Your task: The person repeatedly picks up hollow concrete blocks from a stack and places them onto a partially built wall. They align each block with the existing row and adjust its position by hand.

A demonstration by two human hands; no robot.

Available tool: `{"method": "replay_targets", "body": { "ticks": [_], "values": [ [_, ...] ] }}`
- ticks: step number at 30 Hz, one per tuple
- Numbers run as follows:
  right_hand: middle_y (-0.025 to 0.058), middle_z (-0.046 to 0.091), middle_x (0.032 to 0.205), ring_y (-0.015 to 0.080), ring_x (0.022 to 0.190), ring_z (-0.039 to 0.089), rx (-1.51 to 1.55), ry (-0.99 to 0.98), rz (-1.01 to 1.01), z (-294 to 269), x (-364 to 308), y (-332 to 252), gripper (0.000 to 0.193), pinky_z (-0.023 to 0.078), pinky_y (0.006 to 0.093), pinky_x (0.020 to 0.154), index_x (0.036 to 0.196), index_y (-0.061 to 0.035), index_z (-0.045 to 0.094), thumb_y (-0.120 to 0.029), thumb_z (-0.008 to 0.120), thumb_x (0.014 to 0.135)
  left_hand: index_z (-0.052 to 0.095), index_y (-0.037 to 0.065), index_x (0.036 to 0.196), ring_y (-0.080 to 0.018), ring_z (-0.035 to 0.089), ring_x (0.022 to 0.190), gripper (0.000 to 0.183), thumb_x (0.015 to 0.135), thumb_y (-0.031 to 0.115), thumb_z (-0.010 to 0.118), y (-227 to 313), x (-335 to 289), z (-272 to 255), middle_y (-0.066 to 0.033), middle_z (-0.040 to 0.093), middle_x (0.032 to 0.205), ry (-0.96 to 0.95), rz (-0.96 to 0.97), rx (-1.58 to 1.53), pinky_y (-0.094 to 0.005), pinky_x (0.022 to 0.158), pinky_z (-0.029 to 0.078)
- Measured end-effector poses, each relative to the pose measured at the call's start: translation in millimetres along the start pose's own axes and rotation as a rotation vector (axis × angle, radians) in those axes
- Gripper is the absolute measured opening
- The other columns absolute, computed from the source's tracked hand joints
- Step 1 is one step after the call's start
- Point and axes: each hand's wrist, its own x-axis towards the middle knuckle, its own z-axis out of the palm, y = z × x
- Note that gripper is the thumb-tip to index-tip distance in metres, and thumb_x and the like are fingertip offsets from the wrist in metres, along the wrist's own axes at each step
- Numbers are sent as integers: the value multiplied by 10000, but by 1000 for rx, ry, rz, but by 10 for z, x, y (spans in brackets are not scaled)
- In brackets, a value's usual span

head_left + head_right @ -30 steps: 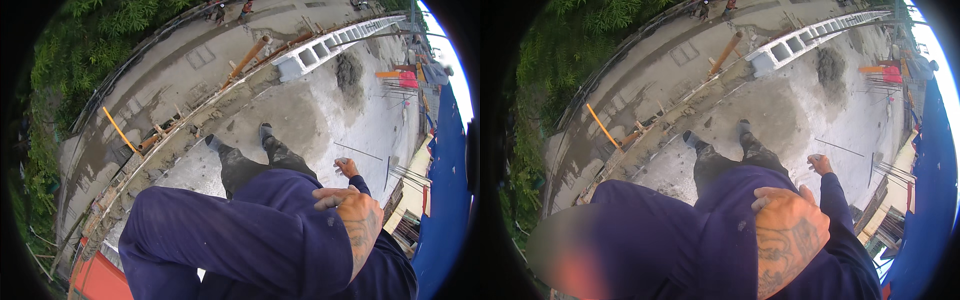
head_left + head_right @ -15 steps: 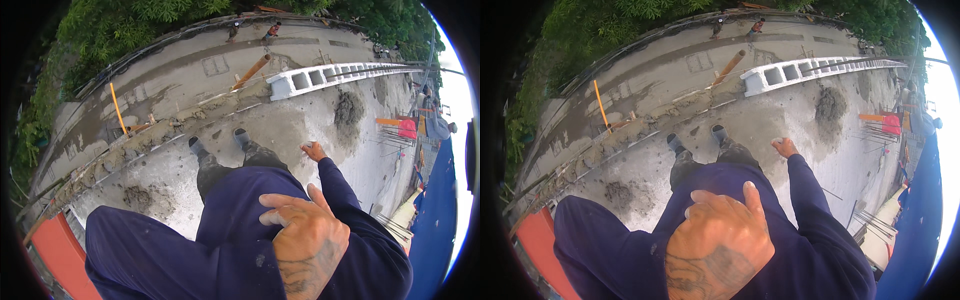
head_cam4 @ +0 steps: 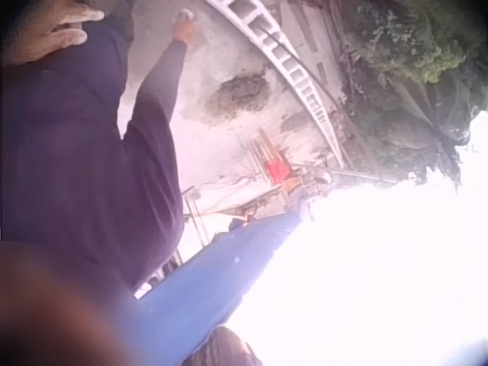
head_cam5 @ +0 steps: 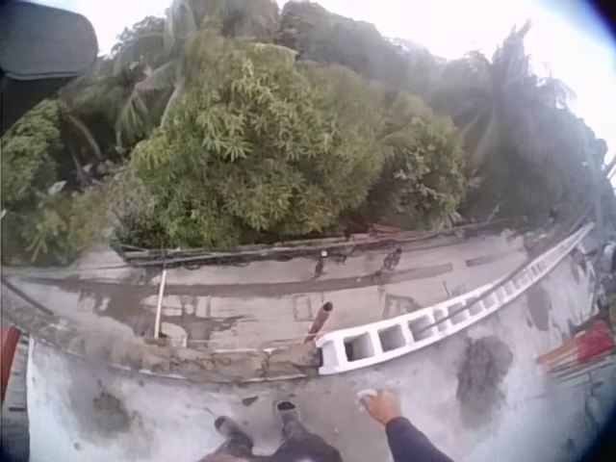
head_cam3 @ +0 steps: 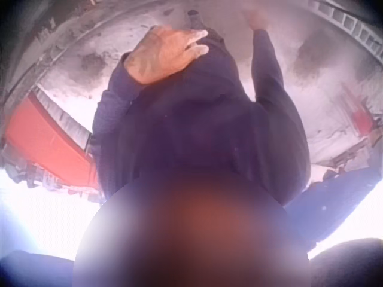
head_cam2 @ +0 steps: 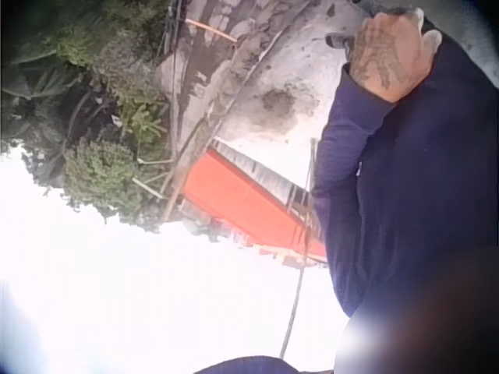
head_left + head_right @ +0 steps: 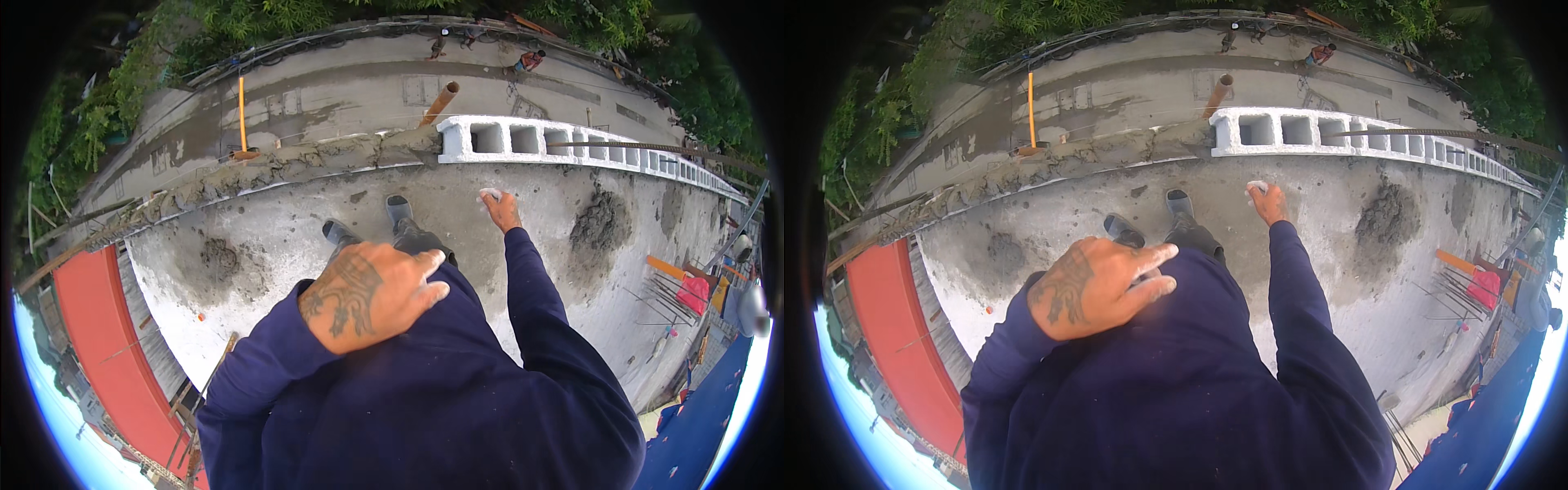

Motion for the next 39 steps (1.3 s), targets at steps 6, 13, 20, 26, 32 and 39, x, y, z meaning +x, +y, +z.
{"method": "replay_targets", "body": {
  "ticks": [6, 13, 20, 26, 32, 39],
  "values": [
    [36, 661, 704, 83, 535, 535, 391, 255, -147, 7, 289, -19, 243, 407, 227, 503, 816, -17, 666, -230, 569, 882, 454, 6, 1280, -309, 552, 1071, 582, 843, 371, 575, -1310, 868, 515, -166, 585, 1155, 404, -440, -194, -376, 906, 424],
    [-29, 389, 534, 54, 475, 313, 920, 529, -463, -372, 1281, -365, 343, 223, 236, 434, 557, -92, 401, -120, 562, 858, 279, 70, 1398, -314, 430, 1231, 914, 715, 543, 658, -2028, 2990, 686, -156, 460, 1326, 162, -302, 62, -401, 1029, 332],
    [-13, 358, 518, 68, 458, 285, 960, 468, -546, -261, 1826, -157, 342, 199, 248, 428, 559, -82, 360, -97, 546, 846, 272, 64, 1402, -333, 432, 1225, 1016, 625, 556, 705, -2337, 3850, 1108, -215, 439, 1322, -301, -256, 92, -394, 1023, 353],
    [-28, 322, 531, 56, 494, 273, 888, 440, -577, -377, 1705, -432, 347, 204, 246, 447, 552, -65, 314, -49, 514, 835, 346, 23, 1358, -345, 480, 1167, 991, 605, 547, 720, -2522, 3951, 1126, -225, 510, 1233, -343, -222, 78, -401, 972, 391],
    [-14, 340, 502, 56, 465, 272, 840, 411, -752, -422, 1772, -451, 373, 198, 256, 416, 518, -52, 309, -36, 509, 833, 367, -2, 1336, -350, 515, 1121, 975, 607, 529, 737, -2600, 4047, 1109, -228, 541, 1185, -422, -229, 63, -394, 944, 409],
    [-33, 288, 522, 57, 481, 236, 806, 419, -565, -226, 1949, -396, 375, 191, 248, 423, 554, -90, 289, -21, 519, 843, 386, -7, 1322, -336, 538, 1093, 961, 610, 531, 741, -2546, 4017, 1111, -226, 573, 1129, -440, -277, 50, -388, 923, 425]
  ]
}}
